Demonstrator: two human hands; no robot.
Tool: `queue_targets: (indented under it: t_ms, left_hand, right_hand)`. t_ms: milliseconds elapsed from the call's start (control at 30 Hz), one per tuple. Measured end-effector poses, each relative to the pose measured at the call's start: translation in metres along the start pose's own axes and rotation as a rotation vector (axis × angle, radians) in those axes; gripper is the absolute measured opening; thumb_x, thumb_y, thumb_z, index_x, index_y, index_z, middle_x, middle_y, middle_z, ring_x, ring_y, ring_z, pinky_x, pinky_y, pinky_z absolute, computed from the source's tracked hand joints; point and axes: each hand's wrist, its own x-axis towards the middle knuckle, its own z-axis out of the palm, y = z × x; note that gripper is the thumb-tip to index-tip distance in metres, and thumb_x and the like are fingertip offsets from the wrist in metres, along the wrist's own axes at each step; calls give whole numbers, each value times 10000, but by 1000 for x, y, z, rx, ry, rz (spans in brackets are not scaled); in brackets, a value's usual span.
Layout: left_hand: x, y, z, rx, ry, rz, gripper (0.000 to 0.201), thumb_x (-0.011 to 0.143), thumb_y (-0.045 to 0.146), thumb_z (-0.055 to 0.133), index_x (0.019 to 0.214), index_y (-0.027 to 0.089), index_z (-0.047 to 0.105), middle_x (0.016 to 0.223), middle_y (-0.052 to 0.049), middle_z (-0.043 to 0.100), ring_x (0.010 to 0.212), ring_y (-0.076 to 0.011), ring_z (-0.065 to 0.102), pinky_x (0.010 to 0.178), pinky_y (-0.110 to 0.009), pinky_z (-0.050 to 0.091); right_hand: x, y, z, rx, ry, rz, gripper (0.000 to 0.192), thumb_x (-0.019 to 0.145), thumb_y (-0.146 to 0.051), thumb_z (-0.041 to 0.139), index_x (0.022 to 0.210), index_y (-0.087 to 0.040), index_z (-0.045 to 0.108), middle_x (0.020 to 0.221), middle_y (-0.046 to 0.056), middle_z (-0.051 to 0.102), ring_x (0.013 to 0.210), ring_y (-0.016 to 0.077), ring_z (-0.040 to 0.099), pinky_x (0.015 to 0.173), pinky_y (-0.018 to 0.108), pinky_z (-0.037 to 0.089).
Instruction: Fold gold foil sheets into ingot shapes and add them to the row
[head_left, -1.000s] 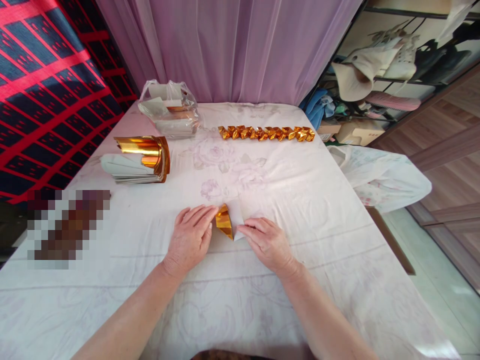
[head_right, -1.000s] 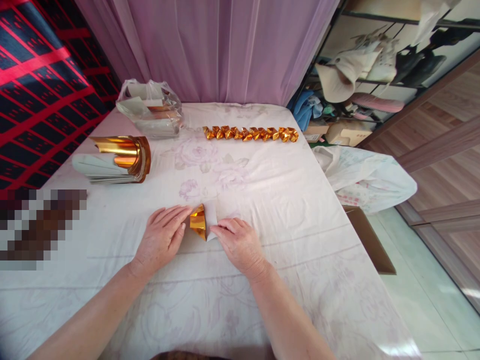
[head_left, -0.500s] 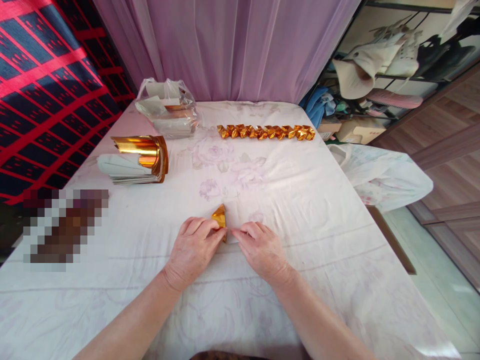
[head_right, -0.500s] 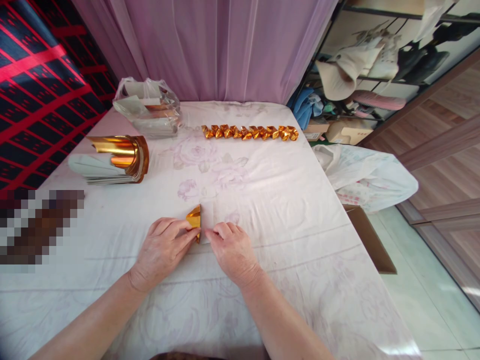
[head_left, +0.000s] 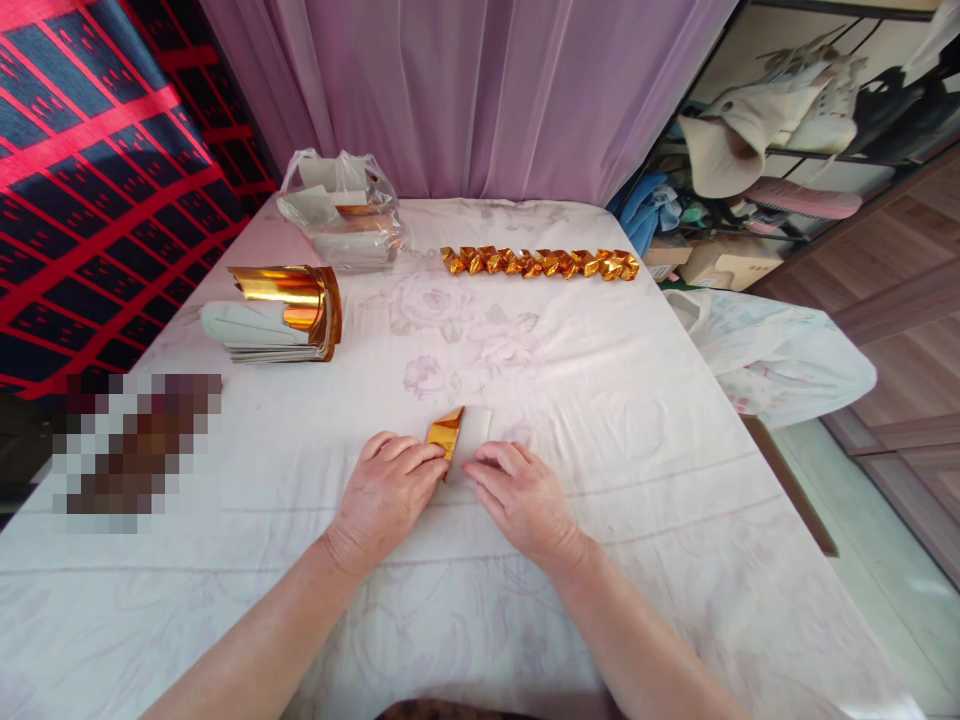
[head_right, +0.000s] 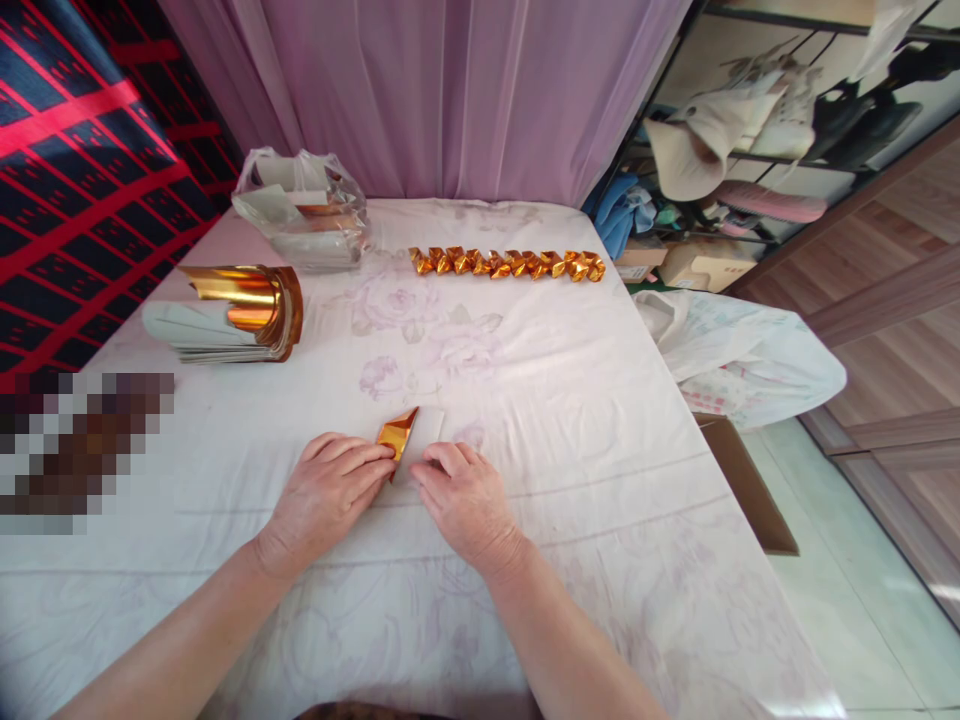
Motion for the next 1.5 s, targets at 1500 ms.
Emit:
queue_targets:
  t_ms: [1500]
  left_hand:
    - [-15,8,-5,-62,-85,-22,217,985,215,465,1077,203,662,1246,-36,690,1192,-226,559,1053,-426,377]
  right_hand:
    - [14,-10,11,18,107,298,113,875,-225,615,771,-231,659,881,23,676,763,165,628,664,278,435]
